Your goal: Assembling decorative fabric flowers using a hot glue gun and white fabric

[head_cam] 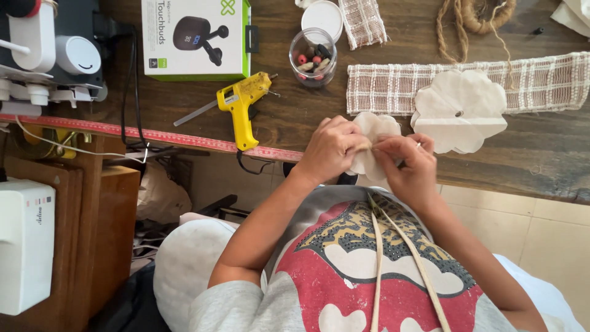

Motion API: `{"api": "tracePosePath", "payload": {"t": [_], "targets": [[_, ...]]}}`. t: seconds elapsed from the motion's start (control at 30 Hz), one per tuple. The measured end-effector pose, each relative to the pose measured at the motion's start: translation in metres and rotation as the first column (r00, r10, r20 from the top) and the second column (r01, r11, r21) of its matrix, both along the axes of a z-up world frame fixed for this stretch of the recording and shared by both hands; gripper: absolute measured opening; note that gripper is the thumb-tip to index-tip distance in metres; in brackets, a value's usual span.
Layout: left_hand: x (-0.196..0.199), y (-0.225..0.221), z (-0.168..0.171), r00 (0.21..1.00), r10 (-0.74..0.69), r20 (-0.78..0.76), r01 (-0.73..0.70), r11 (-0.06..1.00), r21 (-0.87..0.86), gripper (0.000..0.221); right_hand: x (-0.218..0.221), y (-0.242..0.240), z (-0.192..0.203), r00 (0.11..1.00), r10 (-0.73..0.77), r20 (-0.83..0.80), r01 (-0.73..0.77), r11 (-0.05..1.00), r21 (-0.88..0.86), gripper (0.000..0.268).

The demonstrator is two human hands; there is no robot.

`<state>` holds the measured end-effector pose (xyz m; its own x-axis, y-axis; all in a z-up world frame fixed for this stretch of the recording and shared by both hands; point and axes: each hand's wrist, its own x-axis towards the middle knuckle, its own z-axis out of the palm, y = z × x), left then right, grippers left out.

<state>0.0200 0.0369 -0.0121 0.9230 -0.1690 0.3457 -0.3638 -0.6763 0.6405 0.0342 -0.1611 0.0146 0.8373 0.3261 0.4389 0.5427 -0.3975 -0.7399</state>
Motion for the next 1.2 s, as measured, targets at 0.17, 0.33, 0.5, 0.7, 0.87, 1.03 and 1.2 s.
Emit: {"api": "tracePosePath", "payload": {"t": [0.17,0.33,0.5,0.7,0.87,1.03,1.2], "targets": [[-0.004,0.002,0.004,0.999,0.013,-0.029,-0.014,0.999,-0.033,0.005,0.019,-0.009,0.019,0.994,0.105,-0.019,-0.107,0.976,-0.188,0.026],[-0.004,0.008,0.002,0.996,0.067,-0.066,-0.075,0.99,-0.121,0.013,0.03,0.002,0.0,0.977,0.195,-0.087,-0.213,0.918,-0.336,0.014],[-0.018,0.018,0.029,0.972,0.161,-0.169,-0.215,0.903,-0.373,0.015,0.035,-0.003,-0.021,0.977,0.164,-0.134,-0.2,0.92,-0.336,0.013],[-0.044,0.005,0.012,0.882,0.119,-0.456,-0.437,0.57,-0.696,0.025,0.023,-0.007,0.008,0.625,0.336,-0.704,0.338,0.697,0.632,0.014],[-0.036,-0.031,0.05,0.962,0.014,-0.274,-0.154,0.854,-0.497,0.024,0.017,-0.019,-0.029,0.522,0.501,-0.691,0.444,0.532,0.721,0.019],[-0.021,-0.053,0.037,0.979,-0.102,-0.176,-0.048,0.724,-0.689,0.03,0.021,-0.024,-0.012,0.52,0.571,-0.635,0.391,0.502,0.771,0.024],[-0.009,-0.056,0.054,0.995,-0.048,-0.086,-0.038,0.619,-0.784,0.029,0.009,-0.013,0.0,0.499,0.655,-0.568,0.35,0.446,0.823,0.032]]}}
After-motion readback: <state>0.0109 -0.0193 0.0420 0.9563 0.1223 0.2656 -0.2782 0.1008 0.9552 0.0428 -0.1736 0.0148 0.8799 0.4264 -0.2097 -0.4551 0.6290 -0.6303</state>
